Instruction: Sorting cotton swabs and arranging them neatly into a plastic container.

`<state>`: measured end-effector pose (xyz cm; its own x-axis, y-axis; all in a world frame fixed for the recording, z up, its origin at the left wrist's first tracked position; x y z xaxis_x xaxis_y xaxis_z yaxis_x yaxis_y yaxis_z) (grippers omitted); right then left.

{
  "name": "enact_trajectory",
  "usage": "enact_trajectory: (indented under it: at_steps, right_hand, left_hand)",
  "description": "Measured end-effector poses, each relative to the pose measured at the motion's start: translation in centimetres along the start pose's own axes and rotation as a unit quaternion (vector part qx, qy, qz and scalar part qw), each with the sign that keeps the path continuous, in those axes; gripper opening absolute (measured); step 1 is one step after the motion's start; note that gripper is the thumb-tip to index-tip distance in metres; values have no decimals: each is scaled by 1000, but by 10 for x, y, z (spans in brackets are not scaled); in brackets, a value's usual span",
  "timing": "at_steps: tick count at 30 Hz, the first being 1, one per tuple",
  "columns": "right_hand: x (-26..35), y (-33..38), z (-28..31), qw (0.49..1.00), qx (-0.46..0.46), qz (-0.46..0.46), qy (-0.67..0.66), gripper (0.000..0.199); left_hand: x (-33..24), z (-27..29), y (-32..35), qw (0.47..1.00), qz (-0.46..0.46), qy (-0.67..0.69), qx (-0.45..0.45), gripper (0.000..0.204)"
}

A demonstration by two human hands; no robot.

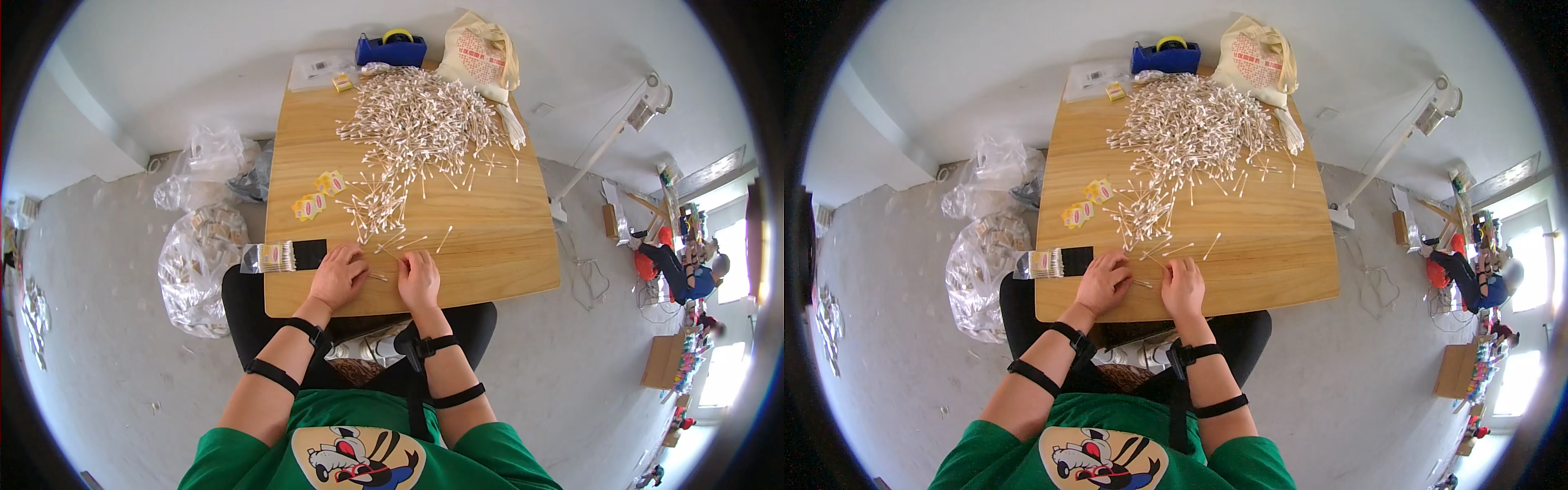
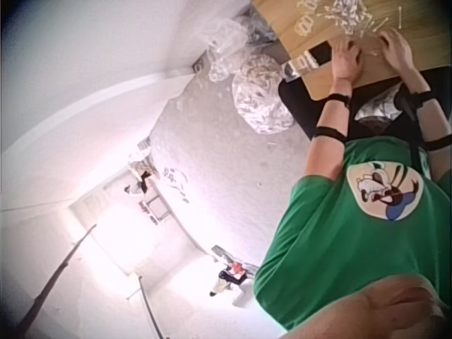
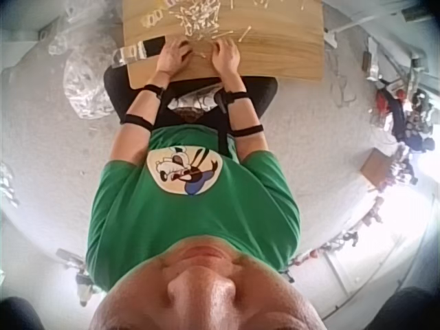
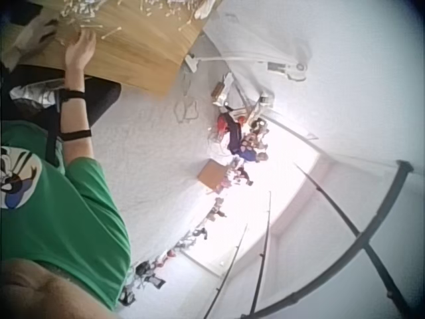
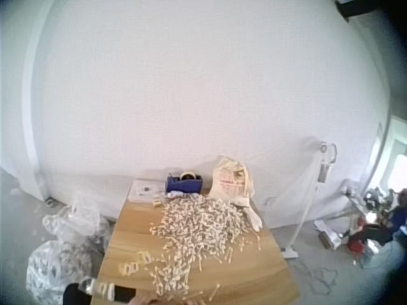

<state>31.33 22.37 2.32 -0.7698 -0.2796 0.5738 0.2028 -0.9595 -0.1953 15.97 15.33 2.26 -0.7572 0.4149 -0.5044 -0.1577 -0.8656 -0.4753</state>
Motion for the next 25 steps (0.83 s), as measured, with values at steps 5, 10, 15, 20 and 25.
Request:
enact_trajectory:
  at_steps: [5,10,15,20,25]
  right_hand:
    - [10,9,1,998,20,55,-14,6]
    - [-6,-20,22,998,-47,25,-17,18]
    - [14,-38,15,996,10,79,27,26]
    - [48,-25,-14,981,117,155,13,23]
    - [41,-27,-23,981,137,137,29,19]
  left_hand:
    - [-4,11,-2,999,27,-6,-35,20]
    - [-7,8,-6,1000,-2,-18,-19,23]
    - [-1,9,-4,999,45,0,-24,19]
    - [-8,8,-6,1000,2,-26,-11,15]
    - [-7,0,-3,1000,-14,-15,1,17]
Point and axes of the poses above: each hand's wrist, its own y-axis away from the middle knuckle, its own z-axis out of the back of the hand, x = y × z, the point moved 10 cm from there along -y, towards the middle knuckle, and after that the axes turned 13 degrees about -z, right-handed, at the moved point
